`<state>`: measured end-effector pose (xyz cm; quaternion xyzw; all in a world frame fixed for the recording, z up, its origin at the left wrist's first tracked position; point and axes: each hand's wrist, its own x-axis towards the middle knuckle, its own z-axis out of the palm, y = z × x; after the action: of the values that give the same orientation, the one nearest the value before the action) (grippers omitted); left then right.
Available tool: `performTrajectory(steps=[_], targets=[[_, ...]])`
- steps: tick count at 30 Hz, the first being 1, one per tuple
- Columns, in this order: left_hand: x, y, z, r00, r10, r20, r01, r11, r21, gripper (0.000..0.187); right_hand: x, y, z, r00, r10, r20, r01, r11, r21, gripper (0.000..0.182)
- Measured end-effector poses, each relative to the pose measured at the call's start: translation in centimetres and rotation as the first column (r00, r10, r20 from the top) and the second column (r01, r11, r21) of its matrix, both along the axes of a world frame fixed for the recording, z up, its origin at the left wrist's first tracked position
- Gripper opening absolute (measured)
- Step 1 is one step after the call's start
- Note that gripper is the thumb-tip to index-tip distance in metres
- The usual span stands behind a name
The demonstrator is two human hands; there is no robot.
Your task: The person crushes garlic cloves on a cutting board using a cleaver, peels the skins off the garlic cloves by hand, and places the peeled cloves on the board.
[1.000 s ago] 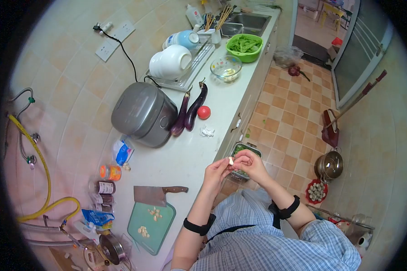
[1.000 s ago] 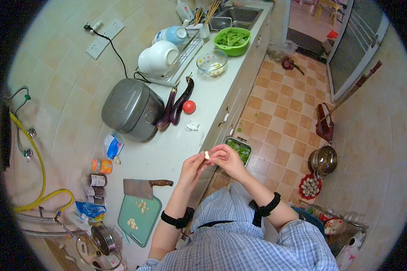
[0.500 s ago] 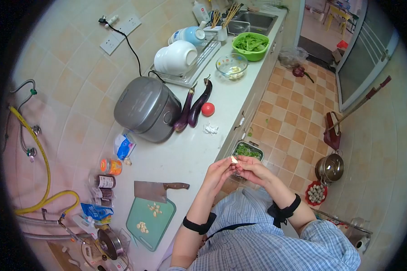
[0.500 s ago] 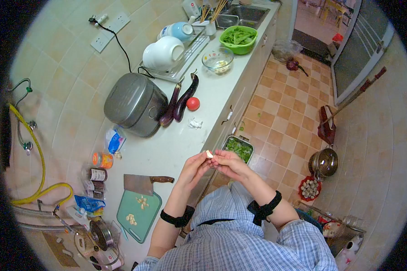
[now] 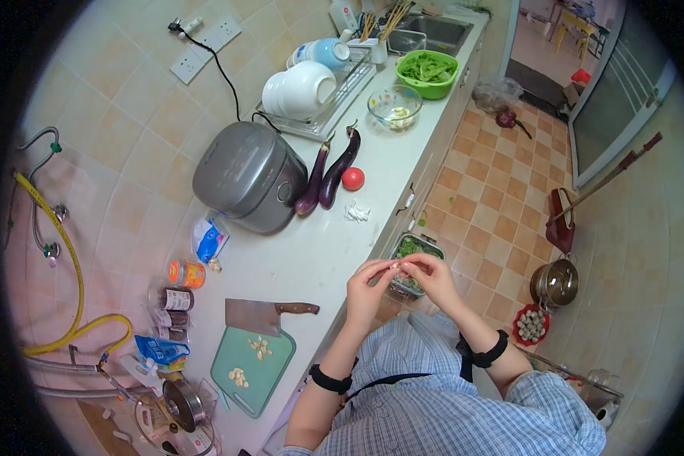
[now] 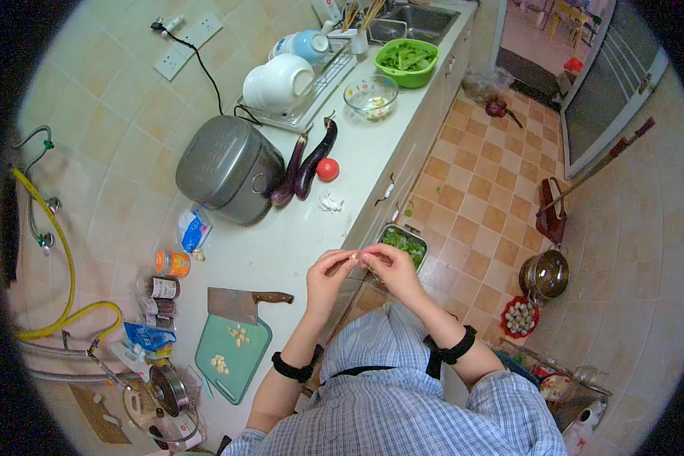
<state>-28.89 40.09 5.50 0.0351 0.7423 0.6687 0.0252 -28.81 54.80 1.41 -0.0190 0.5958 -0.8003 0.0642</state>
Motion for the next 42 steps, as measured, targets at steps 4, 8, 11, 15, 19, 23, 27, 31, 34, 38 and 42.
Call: performTrajectory(steps=[4,8,11,15,19,23,27,31,34,38,42], targets=[[0.5,0.3,0.7,0.989,0.01,-0.149,-0.054,0.955,-0.292,0.014,0.3,0.3,0.9,1.0,-0.013,0.017,0.011,0.996,0.09,0.018],[0.9,0.5,0.4,0.959,-0.057,-0.279,-0.083,0.882,-0.464,0.014,0.3,0.8,1.0,0.998,0.039,0.051,-0.044,0.995,0.088,0.019],[1.2,0.6,0.3,0.947,-0.075,-0.313,-0.09,0.871,-0.483,0.014,0.7,0.7,0.7,0.993,0.064,0.099,-0.067,0.997,0.033,0.018],[1.5,0.4,-0.3,0.929,-0.118,-0.35,-0.088,0.849,-0.521,0.015,1.2,0.6,-0.1,0.992,0.059,0.115,-0.065,0.997,0.048,0.018],[1.5,0.3,0.0,0.916,-0.163,-0.367,-0.068,0.837,-0.543,0.019,1.1,0.8,-0.7,0.993,0.076,0.089,-0.082,0.995,0.064,0.019],[1.7,0.2,-0.1,0.908,-0.194,-0.371,-0.048,0.832,-0.552,0.021,1.3,0.8,-0.3,0.986,0.096,0.137,-0.095,0.995,-0.018,0.019],[1.9,0.2,0.0,0.912,-0.216,-0.349,-0.029,0.814,-0.581,0.023,1.3,0.8,-0.6,0.991,0.092,0.092,-0.099,0.992,0.076,0.016],[1.9,0.2,0.0,0.94,-0.189,-0.284,0.007,0.842,-0.539,0.024,1.2,0.8,-0.4,0.99,0.104,0.095,-0.114,0.989,0.099,0.016],[1.9,0.1,-0.1,0.967,-0.128,-0.221,0.019,0.9,-0.436,0.024,1.1,0.8,-0.1,0.99,0.095,0.108,-0.099,0.994,0.034,0.017],[1.7,-0.1,-0.4,0.973,-0.106,-0.203,0.015,0.914,-0.406,0.024,1.2,0.9,0.2,0.991,0.113,0.068,-0.116,0.993,0.038,0.018],[1.8,0.0,-0.2,0.973,-0.129,-0.189,0.037,0.902,-0.429,0.024,1.1,1.2,0.0,0.994,0.106,0.0,-0.105,0.986,0.129,0.017]])
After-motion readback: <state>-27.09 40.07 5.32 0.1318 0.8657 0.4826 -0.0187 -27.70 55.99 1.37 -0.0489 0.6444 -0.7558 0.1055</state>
